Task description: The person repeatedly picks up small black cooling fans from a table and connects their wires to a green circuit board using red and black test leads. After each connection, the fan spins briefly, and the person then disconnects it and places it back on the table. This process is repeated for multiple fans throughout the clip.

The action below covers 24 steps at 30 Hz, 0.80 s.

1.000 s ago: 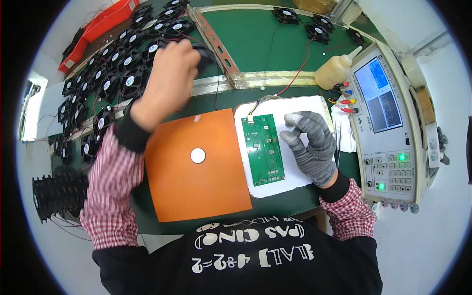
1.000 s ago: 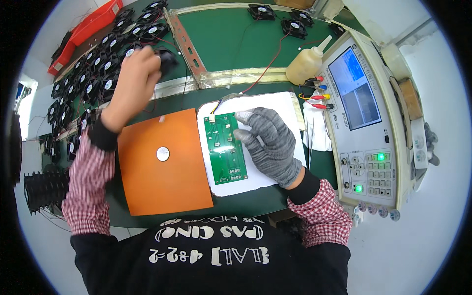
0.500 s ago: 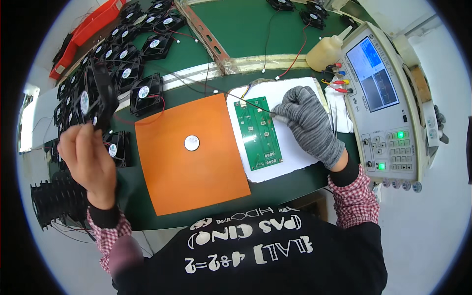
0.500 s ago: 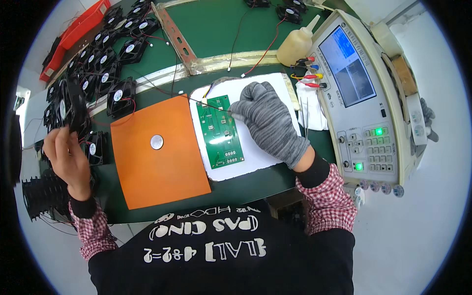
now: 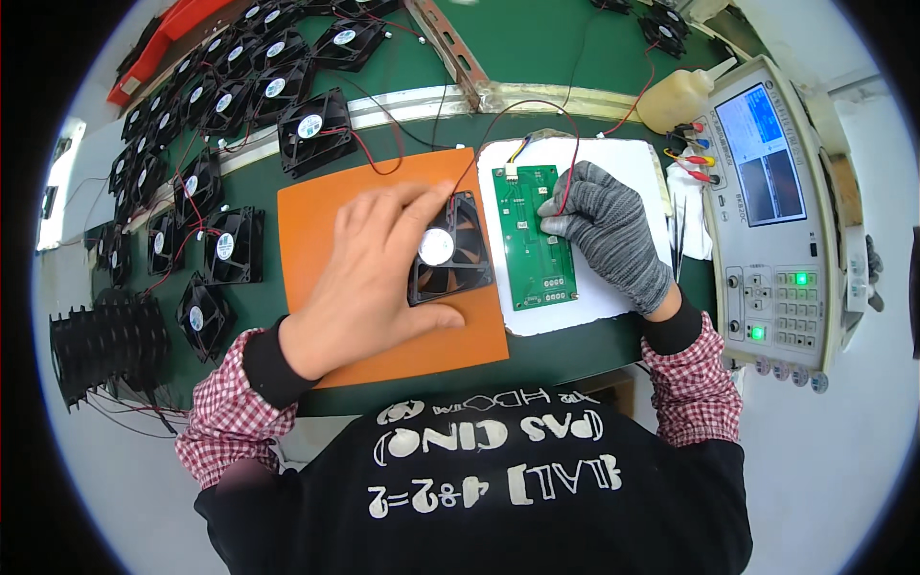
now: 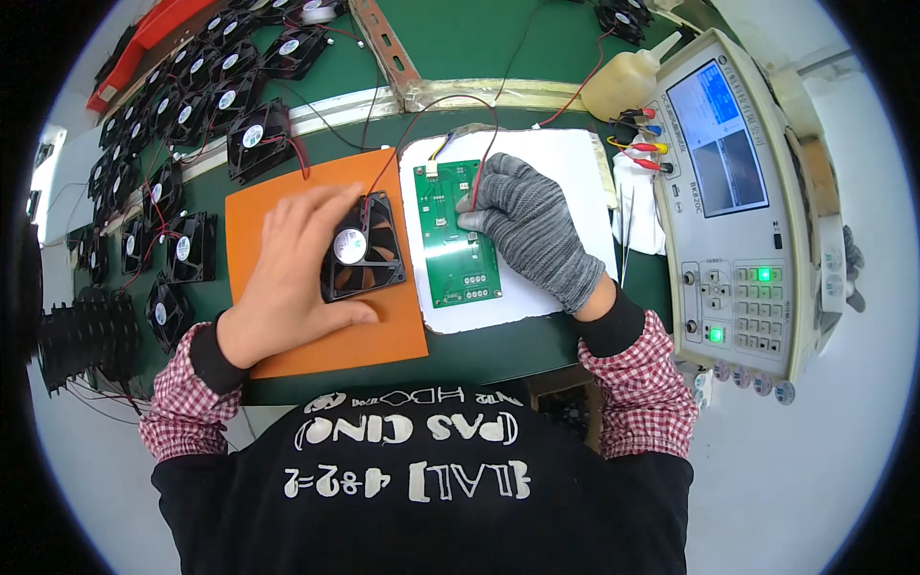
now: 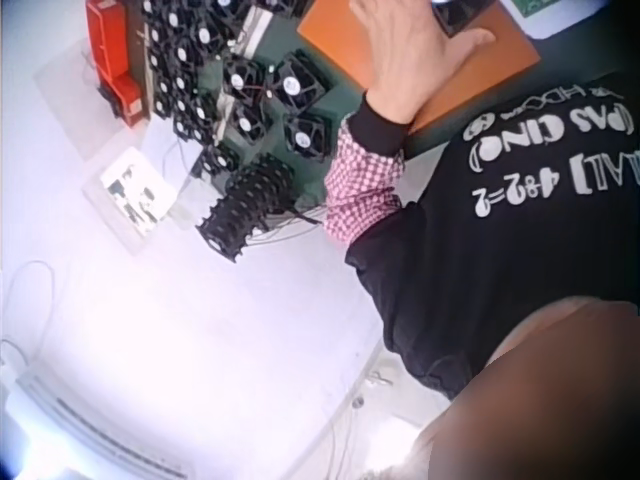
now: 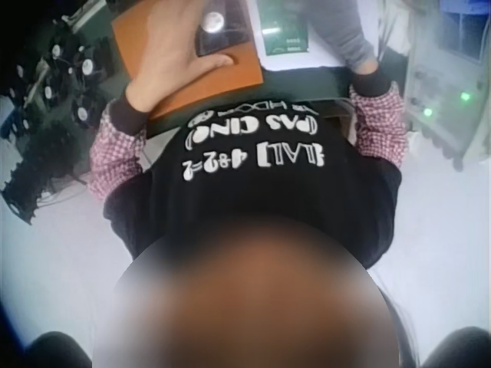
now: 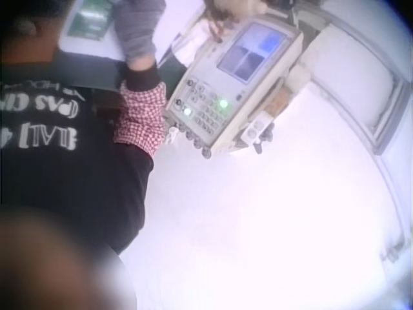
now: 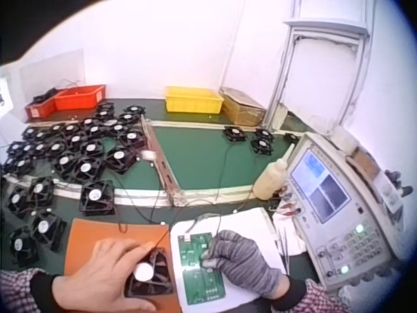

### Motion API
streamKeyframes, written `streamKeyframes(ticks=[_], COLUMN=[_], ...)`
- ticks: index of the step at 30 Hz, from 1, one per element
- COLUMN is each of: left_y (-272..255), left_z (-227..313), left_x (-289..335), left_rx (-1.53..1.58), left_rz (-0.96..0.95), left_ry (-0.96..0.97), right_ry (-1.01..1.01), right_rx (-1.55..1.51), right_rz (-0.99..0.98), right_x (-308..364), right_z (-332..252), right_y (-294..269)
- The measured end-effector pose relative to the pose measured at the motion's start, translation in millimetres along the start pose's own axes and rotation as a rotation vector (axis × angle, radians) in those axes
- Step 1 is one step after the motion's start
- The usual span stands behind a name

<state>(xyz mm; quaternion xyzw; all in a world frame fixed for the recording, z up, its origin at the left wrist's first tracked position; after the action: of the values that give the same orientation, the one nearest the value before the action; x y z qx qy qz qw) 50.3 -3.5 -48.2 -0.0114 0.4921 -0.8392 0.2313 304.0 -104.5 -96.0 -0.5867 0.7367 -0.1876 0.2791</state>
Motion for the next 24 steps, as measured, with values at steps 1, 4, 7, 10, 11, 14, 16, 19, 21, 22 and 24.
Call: streamKeyframes(ticks=[1, 4, 7, 10, 11, 14, 16, 19, 21, 22, 24], left_y=[7.9, 10.6, 10.5, 6.9, 7.9, 5.9, 5.5, -0.3, -21.5, -35.5, -35.7], left_z=[-3.0, -3.5, -3.7, -2.4, -4.8, -4.9, -3.7, 2.7, 24.0, 43.0, 40.1], left_x=[-2.0, -4.7, -5.4, -7.9, -7.3, -6.6, -6.6, 1.5, 4.5, 11.6, 44.1], left_rx=[-0.033, -0.028, 0.022, -0.014, -0.012, -0.029, -0.048, -0.196, -0.408, -0.514, -0.450], left_rz=[0.005, 0.055, 0.055, 0.030, 0.037, 0.024, 0.036, 0.141, 0.191, 0.257, 0.706], left_ry=[0.004, 0.005, 0.015, 0.020, 0.036, 0.045, 0.072, 0.159, 0.329, 0.386, 0.658], right_ry=[-0.018, 0.013, 0.050, -0.030, -0.082, -0.055, 0.071, -0.020, -0.040, -0.059, -0.120], right_rx=[0.013, -0.067, -0.149, -0.027, 0.046, 0.011, -0.184, -0.086, -0.023, -0.021, -0.040], right_rz=[0.002, -0.035, -0.069, -0.029, -0.009, -0.050, -0.128, -0.059, -0.011, 0.003, 0.000], right_x=[0.0, -2.8, -4.3, -4.8, -5.0, -6.7, -9.2, -5.2, -1.3, 0.2, -2.5], right_z=[4.2, 1.9, 3.7, -2.5, -5.2, -4.2, 2.9, 6.6, 7.3, 6.6, 3.3], right_y=[0.0, -4.2, -7.3, -4.7, -3.3, -3.9, -8.1, 0.2, -4.3, -6.0, -5.4])
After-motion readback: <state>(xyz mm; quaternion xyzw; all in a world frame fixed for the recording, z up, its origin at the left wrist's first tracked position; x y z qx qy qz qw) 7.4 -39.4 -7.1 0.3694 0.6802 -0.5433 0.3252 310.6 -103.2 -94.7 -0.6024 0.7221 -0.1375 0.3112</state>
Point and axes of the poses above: each hand's wrist, its own x-axis away from the middle knuckle, its own y-axis out of the palm, z = x × y, the point moved 1 cm from there along -x, towards the middle knuckle, and after that the axes turned 4 degrees about x, right-handed, at the moved point
